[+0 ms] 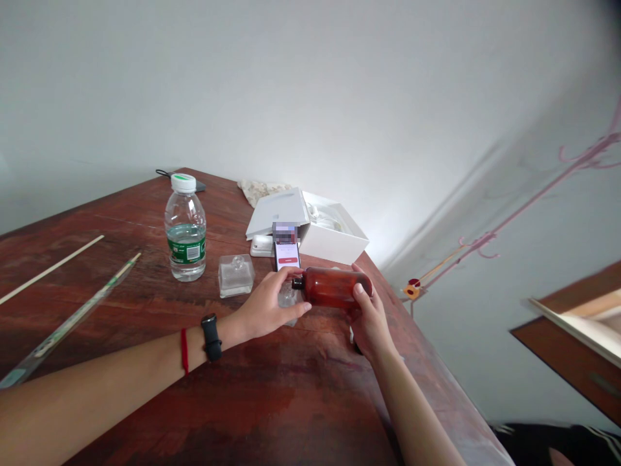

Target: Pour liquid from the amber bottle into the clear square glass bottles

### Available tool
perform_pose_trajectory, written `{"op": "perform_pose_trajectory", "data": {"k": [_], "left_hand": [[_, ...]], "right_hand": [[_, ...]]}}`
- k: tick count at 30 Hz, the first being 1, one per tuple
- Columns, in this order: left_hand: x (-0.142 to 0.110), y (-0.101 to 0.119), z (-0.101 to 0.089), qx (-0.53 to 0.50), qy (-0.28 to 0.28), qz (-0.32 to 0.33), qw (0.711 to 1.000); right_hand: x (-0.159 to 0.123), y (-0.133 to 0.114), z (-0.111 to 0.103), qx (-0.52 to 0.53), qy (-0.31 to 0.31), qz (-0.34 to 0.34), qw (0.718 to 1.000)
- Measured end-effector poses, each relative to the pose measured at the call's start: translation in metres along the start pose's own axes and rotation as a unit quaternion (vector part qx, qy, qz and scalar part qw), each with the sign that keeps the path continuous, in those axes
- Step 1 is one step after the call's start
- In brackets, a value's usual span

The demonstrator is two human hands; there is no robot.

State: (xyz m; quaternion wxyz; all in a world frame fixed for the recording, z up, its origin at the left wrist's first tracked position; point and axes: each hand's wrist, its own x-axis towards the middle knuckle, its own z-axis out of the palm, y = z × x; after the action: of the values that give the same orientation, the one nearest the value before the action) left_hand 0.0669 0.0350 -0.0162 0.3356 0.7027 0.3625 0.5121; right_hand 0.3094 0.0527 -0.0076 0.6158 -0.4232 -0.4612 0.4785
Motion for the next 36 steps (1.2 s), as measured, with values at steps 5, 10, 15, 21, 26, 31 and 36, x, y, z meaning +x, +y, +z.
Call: {"op": "perform_pose_trajectory", "data": {"k": [5,10,15,21,26,31,36], "left_hand": [[-0.0003,-0.0014,0.0006,0.006,0.006,0.004,1.0],[-0.0003,-0.0024,0.001,0.005,0.006,0.001,1.0],[-0.0001,-0.0011,0.0009,0.004,0.006,-0.001,1.0],[-0.0004,-0.0015,0.0003,0.0,0.004,-0.001,1.0],[-0.0007,-0.0024,0.0007,-0.001,0.001,0.002,1.0],[-0.0001,-0.0038,0.0016,-0.004,0.001,0.001,1.0],[0.0003,-0.0049,0.0017,-0.009,0.0,0.005,1.0]], "right_hand": [[0.0024,0.0032,-0.0021,-0.016,0.011,-0.012,1.0],[0.0036,0.0048,-0.003,-0.012,0.004,-0.025,1.0],[0.0034,0.0046,-0.003,-0.002,0.014,-0.018,1.0],[0.0023,0.0032,-0.002,0.006,0.013,-0.015,1.0],[0.0031,0.0038,-0.0045,-0.008,0.021,-0.012,1.0],[0.004,0.0042,-0.0056,-0.014,0.018,-0.016,1.0],[0.0052,0.0048,-0.0056,-0.003,0.013,-0.011,1.0]]}}
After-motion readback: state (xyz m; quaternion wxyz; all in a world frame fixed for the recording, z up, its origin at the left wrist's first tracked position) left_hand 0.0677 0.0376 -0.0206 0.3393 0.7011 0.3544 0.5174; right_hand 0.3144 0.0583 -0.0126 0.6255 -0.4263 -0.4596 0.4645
